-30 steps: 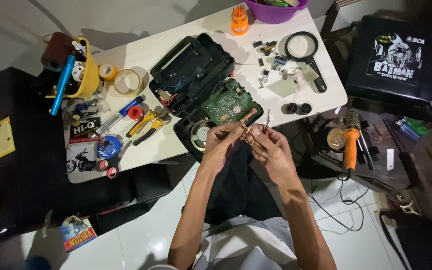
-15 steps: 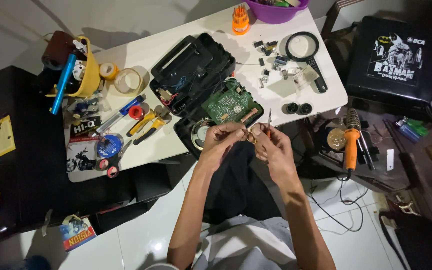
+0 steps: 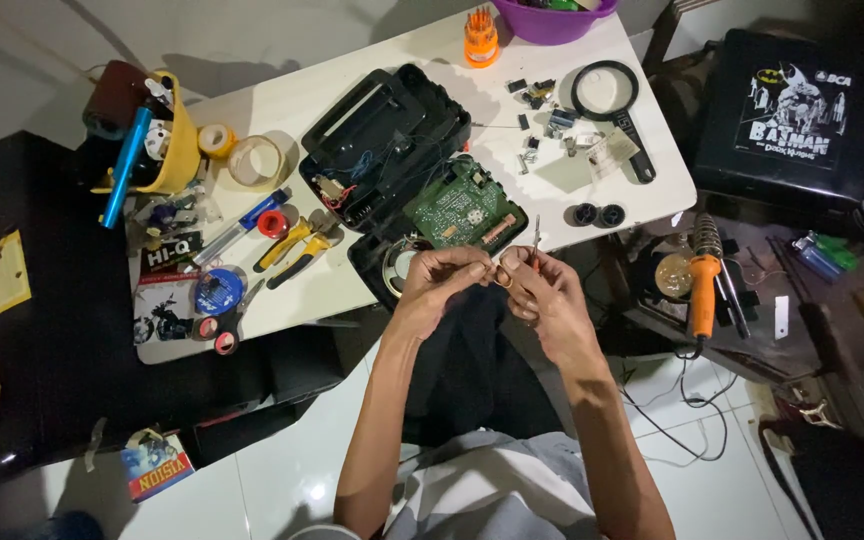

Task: Fitting a circuit board into a plastic casing and connecting internal wiring

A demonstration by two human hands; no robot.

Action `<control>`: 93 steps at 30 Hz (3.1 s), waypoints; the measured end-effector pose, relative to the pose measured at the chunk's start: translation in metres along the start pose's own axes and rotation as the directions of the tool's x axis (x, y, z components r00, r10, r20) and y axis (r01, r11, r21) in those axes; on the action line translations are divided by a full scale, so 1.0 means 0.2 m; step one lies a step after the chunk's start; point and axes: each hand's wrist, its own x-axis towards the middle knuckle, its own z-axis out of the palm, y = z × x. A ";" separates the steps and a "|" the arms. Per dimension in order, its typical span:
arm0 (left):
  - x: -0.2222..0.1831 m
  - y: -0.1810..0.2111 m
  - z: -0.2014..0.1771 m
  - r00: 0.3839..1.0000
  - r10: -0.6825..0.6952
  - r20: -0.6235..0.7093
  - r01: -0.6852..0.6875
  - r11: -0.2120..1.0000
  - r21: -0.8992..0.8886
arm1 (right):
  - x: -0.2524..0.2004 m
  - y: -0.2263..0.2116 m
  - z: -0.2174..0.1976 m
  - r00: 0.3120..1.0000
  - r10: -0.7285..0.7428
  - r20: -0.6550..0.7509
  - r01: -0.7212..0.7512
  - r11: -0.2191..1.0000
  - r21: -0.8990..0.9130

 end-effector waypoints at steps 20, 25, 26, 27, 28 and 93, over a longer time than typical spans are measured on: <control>-0.02 -0.04 -0.05 0.977 -0.209 -0.039 0.206 0.976 -0.073 | -0.05 -0.06 0.07 0.999 0.003 -0.039 -0.010 0.986 -0.167; -0.02 -0.06 -0.06 0.971 -0.231 -0.060 0.224 0.969 -0.106 | -0.04 -0.04 0.06 1.000 0.010 -0.014 -0.012 0.983 -0.185; -0.02 -0.06 -0.05 0.971 -0.231 -0.060 0.224 0.969 -0.102 | -0.04 -0.05 0.06 1.000 0.015 -0.004 -0.016 0.981 -0.191; -0.01 -0.06 -0.05 0.971 -0.231 -0.060 0.224 0.969 -0.102 | -0.04 -0.05 0.06 1.000 0.016 -0.004 -0.016 0.981 -0.191; -0.01 -0.06 -0.05 0.972 -0.226 -0.056 0.221 0.971 -0.087 | -0.04 -0.06 0.07 1.000 0.006 0.010 -0.004 0.982 -0.189; -0.08 0.15 0.20 0.998 0.061 -0.032 -0.051 0.966 0.255 | -0.14 -0.08 0.18 0.873 -0.483 0.070 0.416 0.663 -0.622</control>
